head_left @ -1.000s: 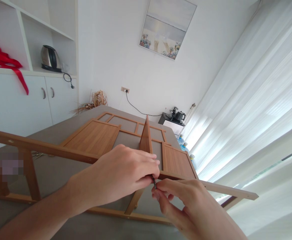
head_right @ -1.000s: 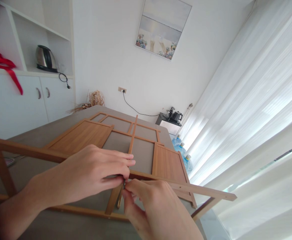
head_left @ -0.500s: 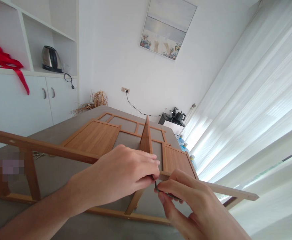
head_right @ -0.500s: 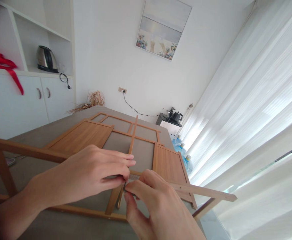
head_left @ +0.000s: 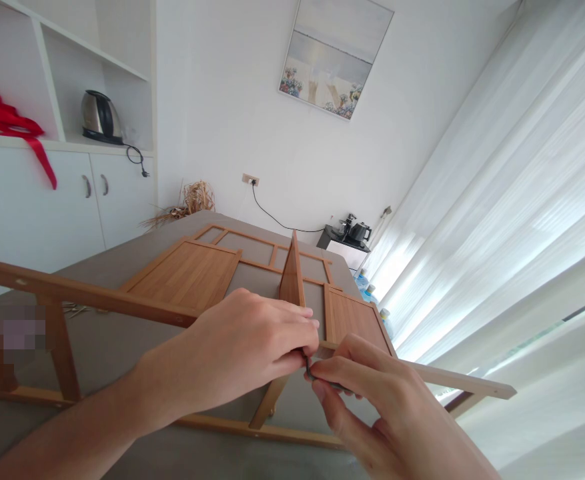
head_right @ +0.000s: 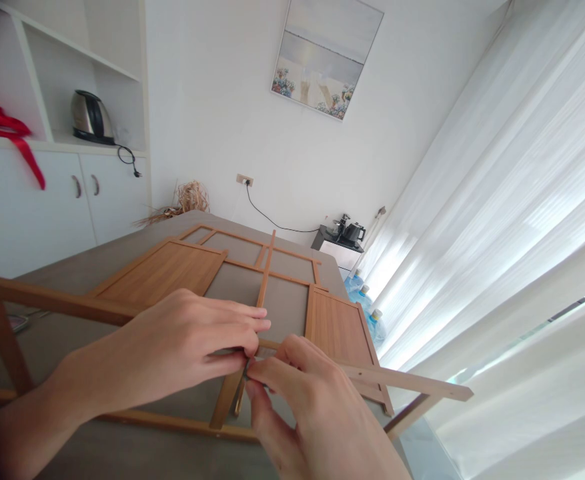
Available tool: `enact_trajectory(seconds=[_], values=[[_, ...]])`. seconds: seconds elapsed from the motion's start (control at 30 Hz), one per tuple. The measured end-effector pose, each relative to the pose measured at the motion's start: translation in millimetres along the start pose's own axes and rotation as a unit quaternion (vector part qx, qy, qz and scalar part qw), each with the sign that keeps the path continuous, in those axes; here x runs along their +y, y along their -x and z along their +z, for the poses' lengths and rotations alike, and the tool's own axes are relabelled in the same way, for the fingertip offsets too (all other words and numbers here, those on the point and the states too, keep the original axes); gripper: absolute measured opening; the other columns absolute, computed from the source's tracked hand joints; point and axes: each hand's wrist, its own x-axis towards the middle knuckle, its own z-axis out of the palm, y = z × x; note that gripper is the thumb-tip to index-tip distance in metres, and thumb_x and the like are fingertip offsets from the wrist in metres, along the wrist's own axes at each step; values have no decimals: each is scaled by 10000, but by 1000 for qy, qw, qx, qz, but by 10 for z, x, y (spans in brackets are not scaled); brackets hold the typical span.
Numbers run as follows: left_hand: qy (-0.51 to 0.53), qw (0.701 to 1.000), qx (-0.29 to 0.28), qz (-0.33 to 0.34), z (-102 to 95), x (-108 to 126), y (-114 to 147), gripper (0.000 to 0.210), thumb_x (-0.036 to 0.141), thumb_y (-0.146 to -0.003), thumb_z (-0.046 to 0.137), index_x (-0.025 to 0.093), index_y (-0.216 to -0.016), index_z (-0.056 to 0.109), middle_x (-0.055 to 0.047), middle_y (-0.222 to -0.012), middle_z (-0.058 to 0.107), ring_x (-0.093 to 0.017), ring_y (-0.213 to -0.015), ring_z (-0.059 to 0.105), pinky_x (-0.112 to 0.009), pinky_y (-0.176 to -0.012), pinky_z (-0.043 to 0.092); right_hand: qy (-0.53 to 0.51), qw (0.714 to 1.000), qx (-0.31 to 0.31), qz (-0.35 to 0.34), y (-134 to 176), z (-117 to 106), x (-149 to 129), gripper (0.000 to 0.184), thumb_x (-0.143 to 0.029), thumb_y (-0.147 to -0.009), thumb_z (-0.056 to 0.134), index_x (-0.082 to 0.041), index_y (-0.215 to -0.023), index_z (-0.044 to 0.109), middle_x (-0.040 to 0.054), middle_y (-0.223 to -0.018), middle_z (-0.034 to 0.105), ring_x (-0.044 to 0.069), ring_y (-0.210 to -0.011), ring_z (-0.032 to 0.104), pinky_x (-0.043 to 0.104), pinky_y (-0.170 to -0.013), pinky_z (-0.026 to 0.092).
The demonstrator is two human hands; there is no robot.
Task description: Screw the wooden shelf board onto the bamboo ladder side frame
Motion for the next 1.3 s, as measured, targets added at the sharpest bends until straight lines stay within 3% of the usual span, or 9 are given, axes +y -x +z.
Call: enact_trajectory(seconds=[0.4, 0.87, 1.1, 1.3], values=[[-8, 1000, 1, 5, -1, 7, 7, 127, 258, -992, 561, 238, -873, 601, 57, -1073, 742, -125, -1123, 677, -199, -945, 498, 2, 1000, -9, 6, -6, -22, -2, 282, -126, -926, 562, -314, -1073, 712, 0, -882, 626, 116, -744, 656, 211, -662, 504], [-11, 1000, 1, 8, 7, -12, -1, 131, 270, -1000, 551, 240, -885, 606, 53, -1170, 730, -129, -1194, 646, -195, -951, 492, 10, 1000, 15, -3, 3, 18, 26, 275, -138, -920, 561, -317, -1074, 702, 2, -894, 613, 116, -743, 644, 218, -674, 516], [-15, 1000, 5, 10, 2, 2, -5, 123, 266, -993, 563, 244, -885, 617, 53, -1142, 737, -134, -1162, 663, -202, -946, 502, 14, 1000, 22, -3, 13, 25, 55, 260, -132, -915, 560, -301, -1064, 689, 8, -900, 605, 123, -752, 641, 225, -673, 520], [-29, 999, 21, 18, -6, 6, -10, 131, 249, -971, 588, 228, -870, 668, 5, -1000, 756, -153, -1017, 716, -212, -891, 530, 14, 999, 34, -3, 9, 19, 47, 213, -139, -927, 548, -282, -1018, 676, 10, -899, 609, 125, -757, 647, 219, -669, 527]])
